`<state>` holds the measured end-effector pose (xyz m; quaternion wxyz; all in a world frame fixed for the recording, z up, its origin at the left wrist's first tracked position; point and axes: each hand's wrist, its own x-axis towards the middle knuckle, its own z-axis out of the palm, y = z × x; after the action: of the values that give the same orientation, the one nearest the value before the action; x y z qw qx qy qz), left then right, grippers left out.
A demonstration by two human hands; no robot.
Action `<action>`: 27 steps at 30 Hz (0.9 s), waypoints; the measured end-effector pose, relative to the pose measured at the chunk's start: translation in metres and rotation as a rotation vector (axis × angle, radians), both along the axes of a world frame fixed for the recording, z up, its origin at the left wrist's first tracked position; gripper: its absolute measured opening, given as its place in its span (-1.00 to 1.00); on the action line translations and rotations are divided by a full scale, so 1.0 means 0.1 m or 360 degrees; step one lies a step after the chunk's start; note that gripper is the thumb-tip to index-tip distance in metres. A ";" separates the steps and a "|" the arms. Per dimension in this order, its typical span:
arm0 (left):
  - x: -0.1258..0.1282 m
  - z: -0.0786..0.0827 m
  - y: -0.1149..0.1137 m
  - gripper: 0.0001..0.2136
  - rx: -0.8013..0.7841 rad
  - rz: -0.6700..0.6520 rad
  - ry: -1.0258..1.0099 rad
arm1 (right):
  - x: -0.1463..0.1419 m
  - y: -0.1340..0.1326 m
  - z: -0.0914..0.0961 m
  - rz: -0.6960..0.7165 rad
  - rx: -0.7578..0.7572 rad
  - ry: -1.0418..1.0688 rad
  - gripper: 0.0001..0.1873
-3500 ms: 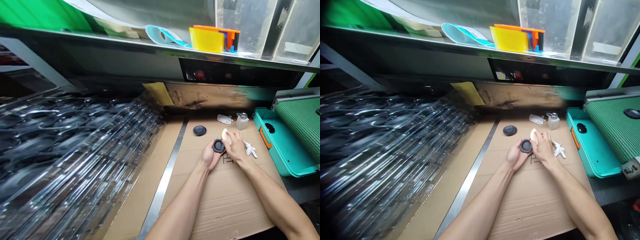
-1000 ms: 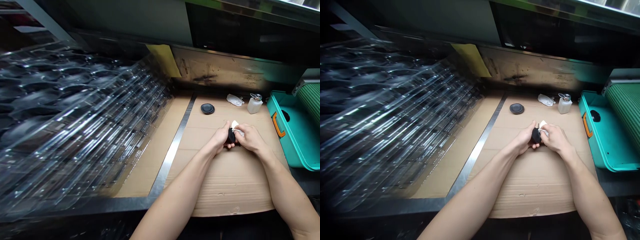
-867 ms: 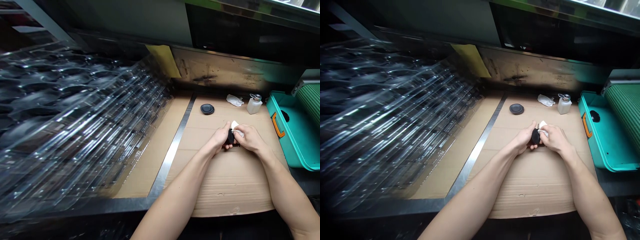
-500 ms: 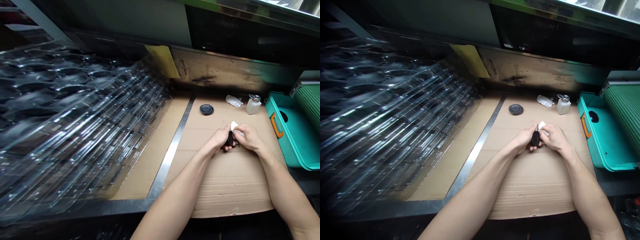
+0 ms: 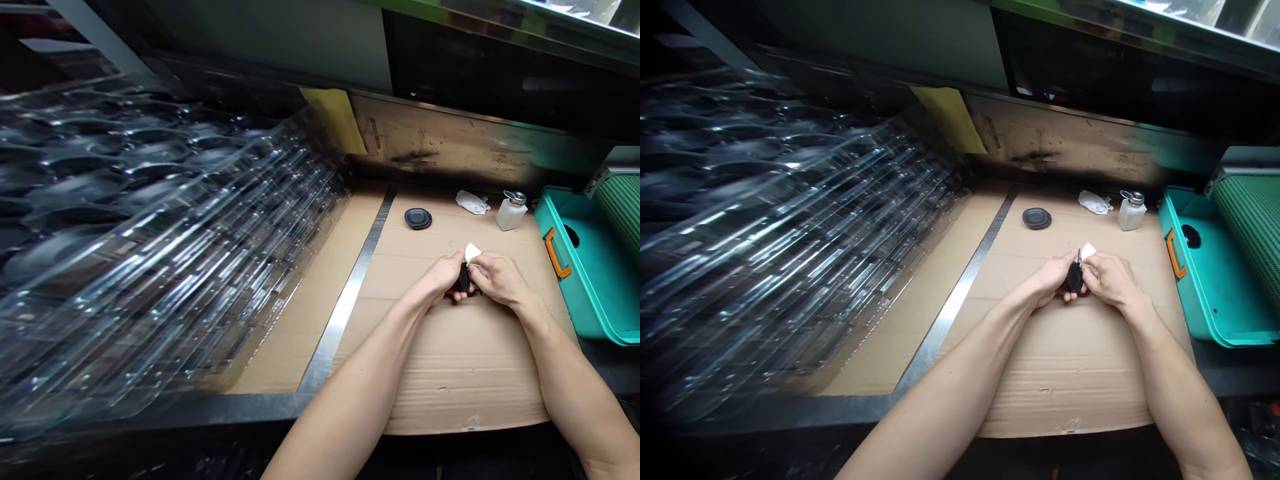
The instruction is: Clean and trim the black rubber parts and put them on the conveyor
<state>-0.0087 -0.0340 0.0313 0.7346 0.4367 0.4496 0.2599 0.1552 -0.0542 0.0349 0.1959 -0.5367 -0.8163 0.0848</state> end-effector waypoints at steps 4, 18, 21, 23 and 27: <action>0.01 -0.04 -0.01 -0.46 0.0066 -0.0047 0.0073 | 0.00 -0.01 0.06 0.0046 -0.0064 -0.0109 -0.80; 0.03 -0.09 -0.05 -0.42 0.0205 -0.0061 0.0132 | -0.05 -0.04 0.06 0.0025 -0.0043 -0.0232 -0.79; 0.03 -0.10 -0.06 -0.39 0.0215 -0.0062 0.0124 | -0.06 -0.05 0.04 0.0019 0.0012 -0.0207 -0.79; 0.03 -0.10 -0.06 -0.39 0.0220 -0.0057 0.0117 | -0.07 -0.05 0.03 0.0028 0.0060 -0.0135 -0.78; 0.03 -0.10 -0.06 -0.40 0.0238 -0.0047 0.0108 | -0.06 -0.04 0.05 0.0023 -0.0019 -0.0117 -0.79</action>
<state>-0.0056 -0.0399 0.0216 0.6880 0.5053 0.4473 0.2668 0.1493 -0.0582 0.0400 0.1618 -0.5347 -0.8263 0.0714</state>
